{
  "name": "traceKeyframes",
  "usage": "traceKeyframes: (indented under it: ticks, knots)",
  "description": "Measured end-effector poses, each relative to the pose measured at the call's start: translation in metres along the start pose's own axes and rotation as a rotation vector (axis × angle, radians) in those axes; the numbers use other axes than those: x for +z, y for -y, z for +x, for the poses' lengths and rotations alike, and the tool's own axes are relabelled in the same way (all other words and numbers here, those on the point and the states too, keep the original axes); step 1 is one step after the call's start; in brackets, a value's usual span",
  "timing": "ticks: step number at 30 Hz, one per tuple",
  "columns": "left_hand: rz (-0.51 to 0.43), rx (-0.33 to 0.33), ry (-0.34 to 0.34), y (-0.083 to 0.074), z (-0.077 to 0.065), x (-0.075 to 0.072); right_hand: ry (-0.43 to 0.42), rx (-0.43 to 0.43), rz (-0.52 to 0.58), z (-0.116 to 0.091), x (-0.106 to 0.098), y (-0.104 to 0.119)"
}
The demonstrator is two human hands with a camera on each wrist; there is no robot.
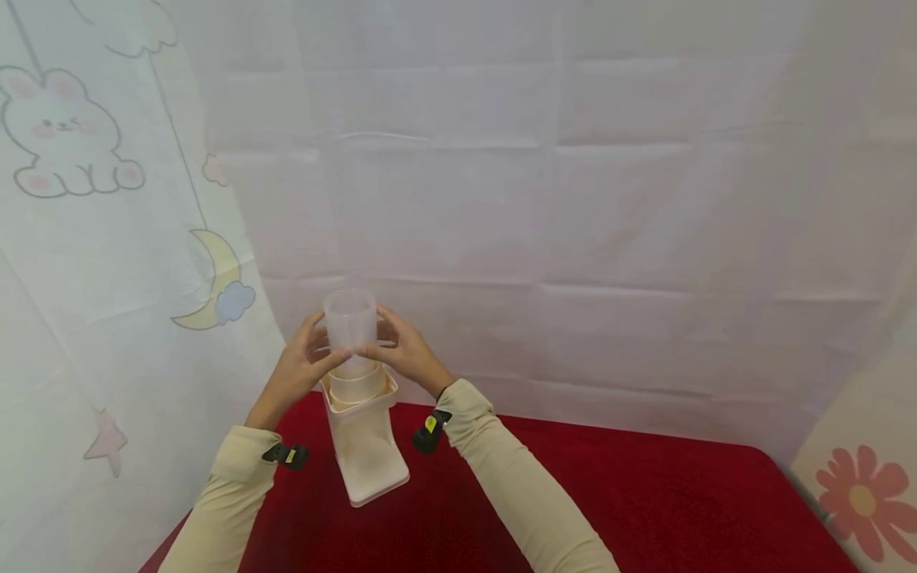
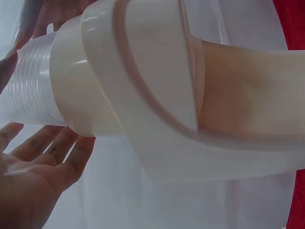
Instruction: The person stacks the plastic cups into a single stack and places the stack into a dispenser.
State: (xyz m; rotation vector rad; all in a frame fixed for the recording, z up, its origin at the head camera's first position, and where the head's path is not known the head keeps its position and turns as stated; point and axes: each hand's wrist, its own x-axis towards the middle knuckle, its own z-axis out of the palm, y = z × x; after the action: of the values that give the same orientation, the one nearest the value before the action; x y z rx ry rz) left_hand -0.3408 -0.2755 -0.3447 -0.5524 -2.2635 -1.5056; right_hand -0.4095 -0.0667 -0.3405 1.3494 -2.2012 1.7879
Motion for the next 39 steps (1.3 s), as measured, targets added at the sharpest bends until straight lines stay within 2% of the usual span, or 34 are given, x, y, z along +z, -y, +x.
traceKeyframes:
  ticks: [3,6,15,25,32,39]
  knots:
    - [-0.01,-0.014,-0.002,0.002,0.0,0.001,0.003,-0.005,-0.002,0.0,0.0,-0.002]
    - [-0.011,-0.014,-0.005,0.01,0.0,0.001,0.005,-0.011,-0.001,0.0,0.0,-0.003]
    - [0.079,0.008,-0.04,0.015,-0.001,0.004,0.02,-0.023,-0.011,0.001,-0.001,-0.009]
    - [0.103,-0.005,-0.051,0.023,-0.002,0.008,0.042,-0.012,-0.012,0.001,-0.004,-0.024]
    - [0.096,0.011,-0.045,0.026,-0.005,0.011,0.043,-0.011,-0.015,-0.006,-0.004,-0.022]
    - [0.06,0.018,-0.026,0.027,-0.011,0.012,0.093,-0.002,0.018,-0.011,0.0,-0.022]
